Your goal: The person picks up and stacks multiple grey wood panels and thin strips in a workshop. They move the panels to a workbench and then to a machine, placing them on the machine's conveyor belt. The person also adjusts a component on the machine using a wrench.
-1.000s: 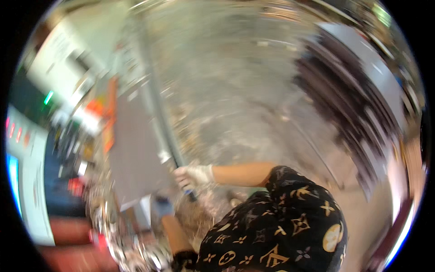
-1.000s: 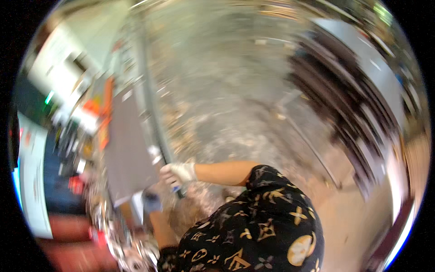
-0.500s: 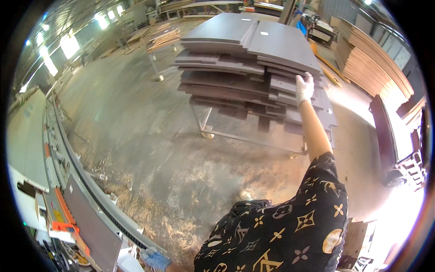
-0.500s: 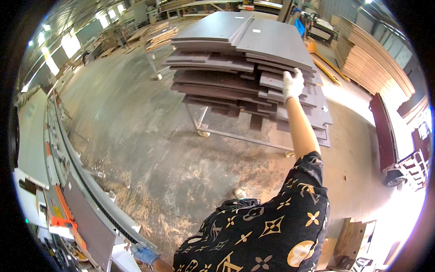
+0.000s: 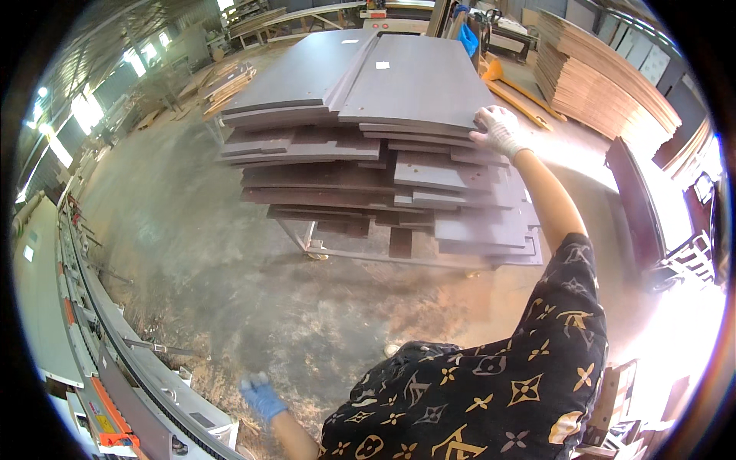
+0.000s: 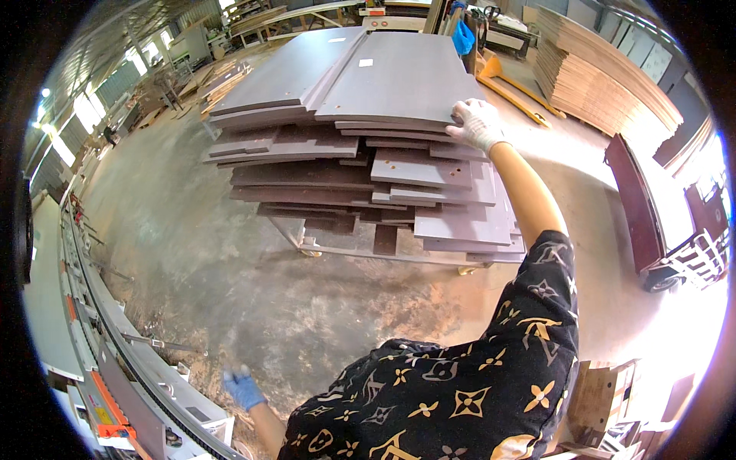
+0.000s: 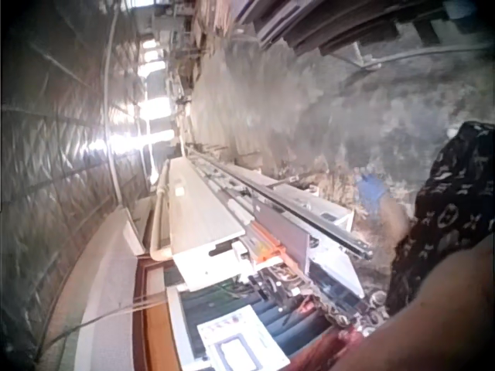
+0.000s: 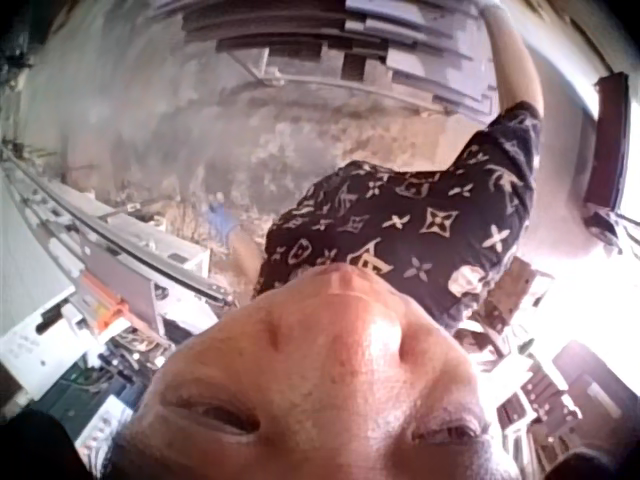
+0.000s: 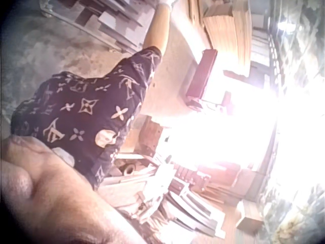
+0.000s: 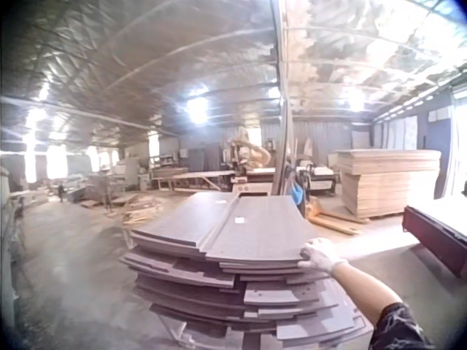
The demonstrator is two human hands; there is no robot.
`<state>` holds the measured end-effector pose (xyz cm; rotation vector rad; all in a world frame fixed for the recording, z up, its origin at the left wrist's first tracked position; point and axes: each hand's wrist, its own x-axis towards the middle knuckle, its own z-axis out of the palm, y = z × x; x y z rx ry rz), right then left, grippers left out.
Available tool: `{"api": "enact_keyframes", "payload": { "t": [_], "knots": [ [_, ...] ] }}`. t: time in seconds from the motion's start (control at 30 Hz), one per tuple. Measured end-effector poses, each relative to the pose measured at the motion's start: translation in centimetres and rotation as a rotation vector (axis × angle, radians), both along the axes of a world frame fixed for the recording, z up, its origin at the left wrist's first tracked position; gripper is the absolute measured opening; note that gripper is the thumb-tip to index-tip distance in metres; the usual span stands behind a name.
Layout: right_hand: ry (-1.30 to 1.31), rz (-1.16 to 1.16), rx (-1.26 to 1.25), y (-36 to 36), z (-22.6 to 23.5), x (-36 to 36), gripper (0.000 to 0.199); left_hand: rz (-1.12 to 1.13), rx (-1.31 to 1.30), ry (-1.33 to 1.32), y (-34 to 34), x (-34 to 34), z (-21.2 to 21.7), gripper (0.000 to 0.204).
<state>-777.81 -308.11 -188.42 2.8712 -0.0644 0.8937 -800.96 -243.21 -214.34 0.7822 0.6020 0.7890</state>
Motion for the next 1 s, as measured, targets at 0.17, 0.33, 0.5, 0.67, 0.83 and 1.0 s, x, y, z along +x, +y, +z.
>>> {"api": "enact_keyframes", "payload": {
  "t": [0.17,0.33,0.5,0.67,0.83,1.0],
  "knots": [
    [0.098,0.054,0.015,-1.0,0.6,-1.6,0.032,-0.659,-0.008,-0.156,-11.3,6.8,4.4,0.023],
    [0.107,0.297,0.042,4.5,-0.1,-9.5,0.029,-1.329,-0.016,-0.144,-24.9,12.2,11.6,0.048],
    [-0.178,0.589,0.585,7.8,-3.3,-14.9,0.047,-1.586,-0.021,-0.185,-37.2,15.0,16.9,0.052],
    [-0.036,0.743,2.350,7.9,-9.2,-14.9,0.036,-1.416,-0.114,-0.082,-38.2,13.9,17.7,0.046],
    [0.045,0.756,2.466,9.6,-6.2,-14.1,0.024,-1.360,-0.055,-0.038,-28.2,7.4,18.9,0.042],
    [-0.061,0.502,2.657,6.0,-7.2,-12.1,0.022,-1.099,0.085,0.088,-13.2,-1.4,17.6,0.060]
  ]
}}
